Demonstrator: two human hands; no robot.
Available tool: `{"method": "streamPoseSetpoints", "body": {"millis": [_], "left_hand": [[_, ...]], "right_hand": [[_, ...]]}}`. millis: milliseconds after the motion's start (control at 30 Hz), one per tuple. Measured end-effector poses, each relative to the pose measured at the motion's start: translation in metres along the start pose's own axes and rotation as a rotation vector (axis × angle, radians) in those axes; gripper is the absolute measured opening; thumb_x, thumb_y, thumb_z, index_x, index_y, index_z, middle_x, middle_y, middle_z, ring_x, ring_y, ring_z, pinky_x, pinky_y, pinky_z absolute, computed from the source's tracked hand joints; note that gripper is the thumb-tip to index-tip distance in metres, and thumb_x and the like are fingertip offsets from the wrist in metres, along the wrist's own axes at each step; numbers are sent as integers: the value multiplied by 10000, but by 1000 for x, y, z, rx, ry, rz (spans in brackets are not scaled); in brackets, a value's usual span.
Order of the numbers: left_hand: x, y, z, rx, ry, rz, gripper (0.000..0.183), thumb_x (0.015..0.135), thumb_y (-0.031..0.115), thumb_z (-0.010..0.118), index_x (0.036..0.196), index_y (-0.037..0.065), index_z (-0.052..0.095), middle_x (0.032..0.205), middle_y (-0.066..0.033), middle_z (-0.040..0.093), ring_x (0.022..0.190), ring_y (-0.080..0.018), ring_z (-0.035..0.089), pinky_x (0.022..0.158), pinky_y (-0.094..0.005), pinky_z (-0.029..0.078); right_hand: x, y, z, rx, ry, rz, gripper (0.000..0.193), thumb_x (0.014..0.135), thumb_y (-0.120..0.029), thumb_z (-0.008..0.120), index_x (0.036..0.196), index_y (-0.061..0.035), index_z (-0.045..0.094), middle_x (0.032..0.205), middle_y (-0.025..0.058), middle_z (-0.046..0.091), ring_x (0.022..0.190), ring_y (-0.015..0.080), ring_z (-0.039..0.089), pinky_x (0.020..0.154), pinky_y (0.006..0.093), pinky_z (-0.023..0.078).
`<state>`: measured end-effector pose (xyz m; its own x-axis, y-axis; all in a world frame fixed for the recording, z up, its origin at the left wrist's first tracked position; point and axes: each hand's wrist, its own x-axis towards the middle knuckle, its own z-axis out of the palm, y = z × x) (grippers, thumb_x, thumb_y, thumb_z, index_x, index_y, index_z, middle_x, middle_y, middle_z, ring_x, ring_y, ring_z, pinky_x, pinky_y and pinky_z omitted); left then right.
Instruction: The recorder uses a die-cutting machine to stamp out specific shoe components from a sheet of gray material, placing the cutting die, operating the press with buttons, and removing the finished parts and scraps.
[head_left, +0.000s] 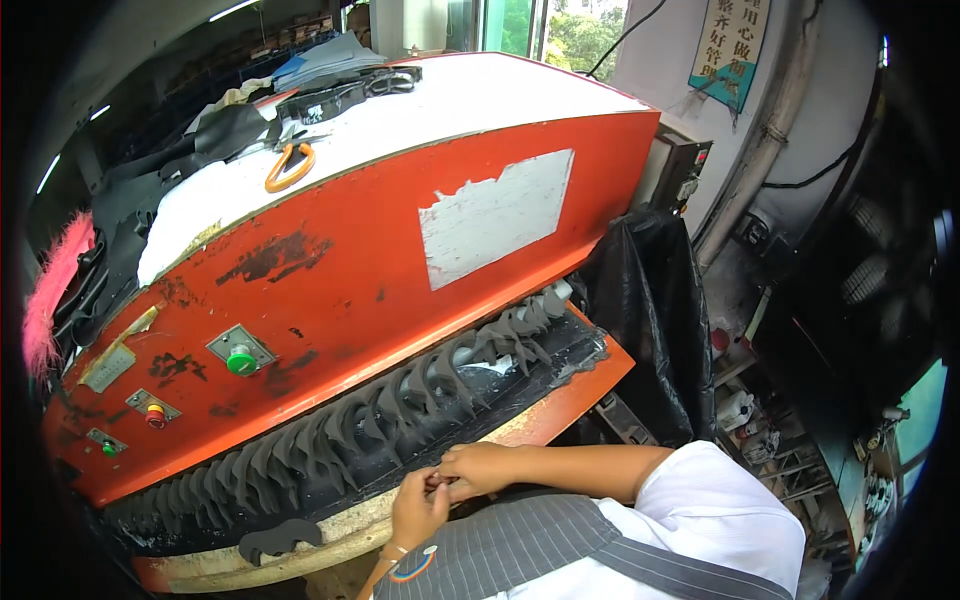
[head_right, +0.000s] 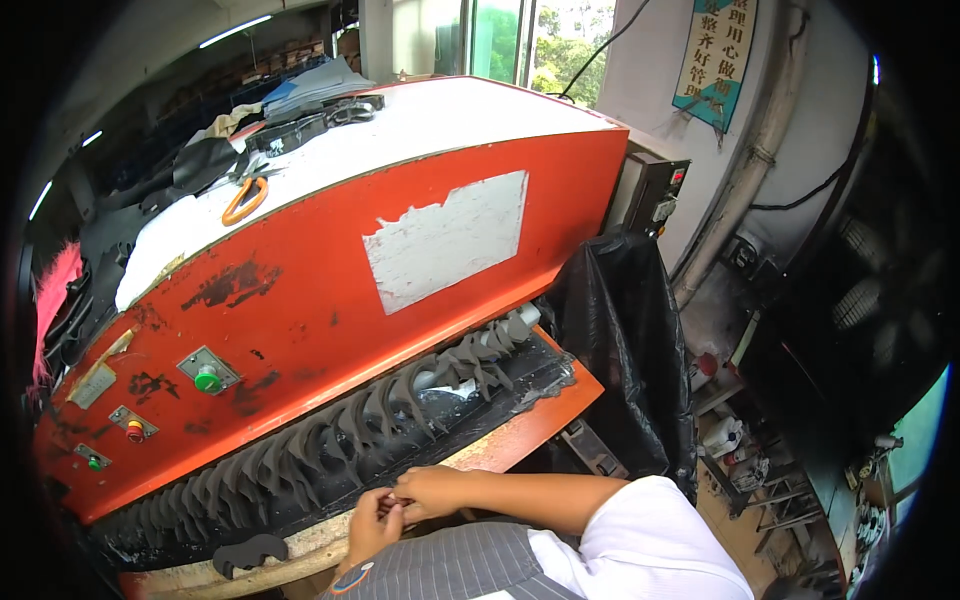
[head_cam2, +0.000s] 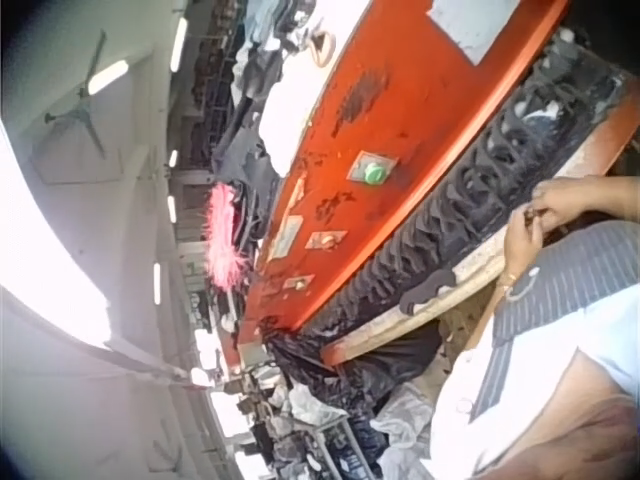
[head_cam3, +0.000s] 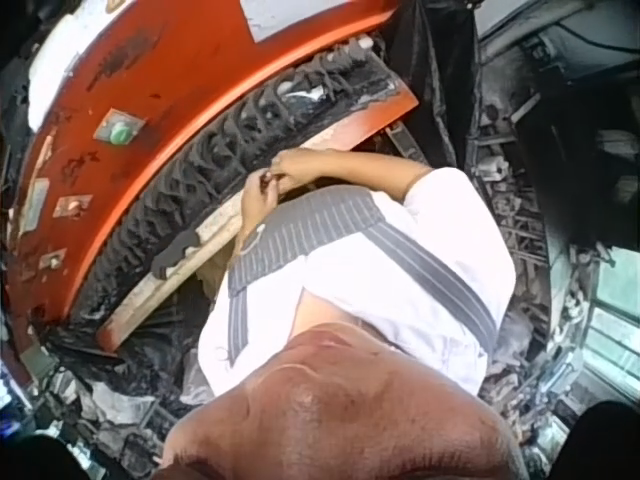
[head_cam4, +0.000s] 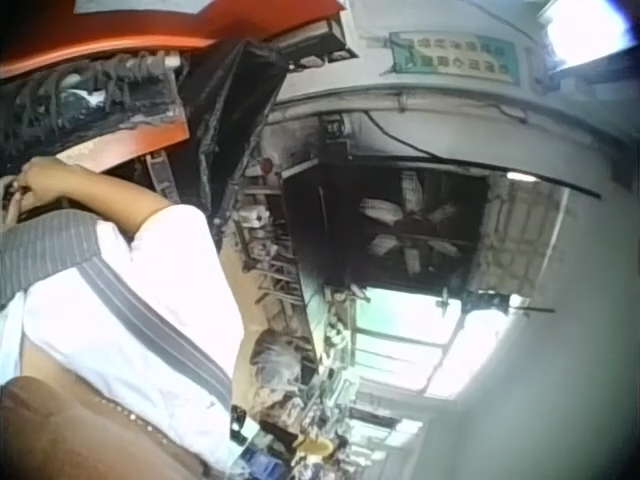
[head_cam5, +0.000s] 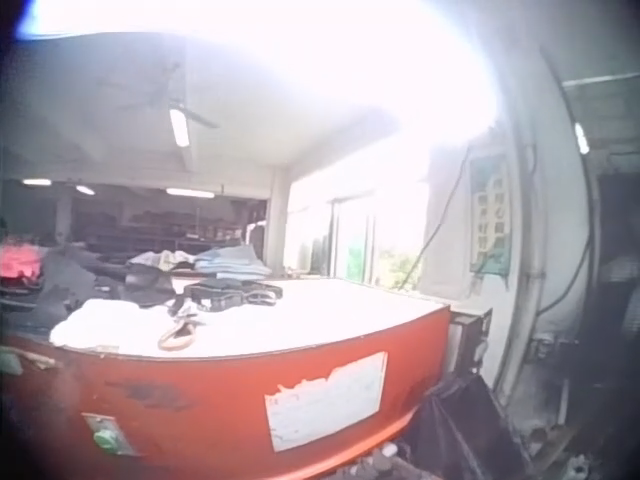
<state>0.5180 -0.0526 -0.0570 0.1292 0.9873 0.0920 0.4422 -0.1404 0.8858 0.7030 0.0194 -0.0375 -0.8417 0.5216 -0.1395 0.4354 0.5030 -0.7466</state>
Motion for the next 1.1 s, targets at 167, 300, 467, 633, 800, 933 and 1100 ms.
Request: {"method": "streamPoseSetpoints", "body": {"millis": [167,300,467,633,800,933,1100], "left_hand": [[15,43,14,357,-73,83,227,802,186,635,954,26,581,867,-150,608,808,-322,605,700,-407,490],[13,46,30,511,-43,153,157,830,207,618,827,52,646,820,-127,616,787,-325,587,691,-407,478],[2,42,58,784,80,149,181,839,204,570,782,45,636,794,-135,573,787,-325,552,693,-444,449],[4,27,74,868,163,91,201,840,209,550,771,31,615,816,-142,576,820,-336,549,718,-459,448],[13,12,86,852,195,105,244,848,199,520,743,-1,612,799,-202,591,798,-385,551,732,-477,454],[10,10,87,846,216,44,287,825,222,534,702,-18,633,782,-220,610,798,-394,570,746,-470,467],[-27,10,96,772,118,-52,364,765,333,622,678,-19,656,756,-226,628,763,-398,602,709,-465,484]], "right_hand": [[-45,0,-1,-179,158,14,567,709,-429,751,1099,-58,573,1110,110,566,1069,303,509,843,409,433],[-58,7,12,-433,326,31,547,630,-339,798,1055,-78,572,1012,89,546,1002,273,514,810,390,434],[-65,20,30,-460,482,30,520,570,-273,827,979,-73,577,986,97,533,978,273,519,809,387,454],[-64,32,34,-473,477,81,503,575,-270,832,954,-40,595,992,128,542,984,300,514,831,389,469],[-62,41,31,-476,448,153,478,584,-262,830,951,-24,636,1024,132,563,1029,294,517,879,380,477],[-62,38,36,-512,428,149,480,582,-262,829,956,-24,645,1036,131,578,1035,285,526,879,375,485],[-88,41,65,-449,319,90,462,604,-275,817,974,-44,662,1022,156,590,1021,304,541,866,380,487]]}}
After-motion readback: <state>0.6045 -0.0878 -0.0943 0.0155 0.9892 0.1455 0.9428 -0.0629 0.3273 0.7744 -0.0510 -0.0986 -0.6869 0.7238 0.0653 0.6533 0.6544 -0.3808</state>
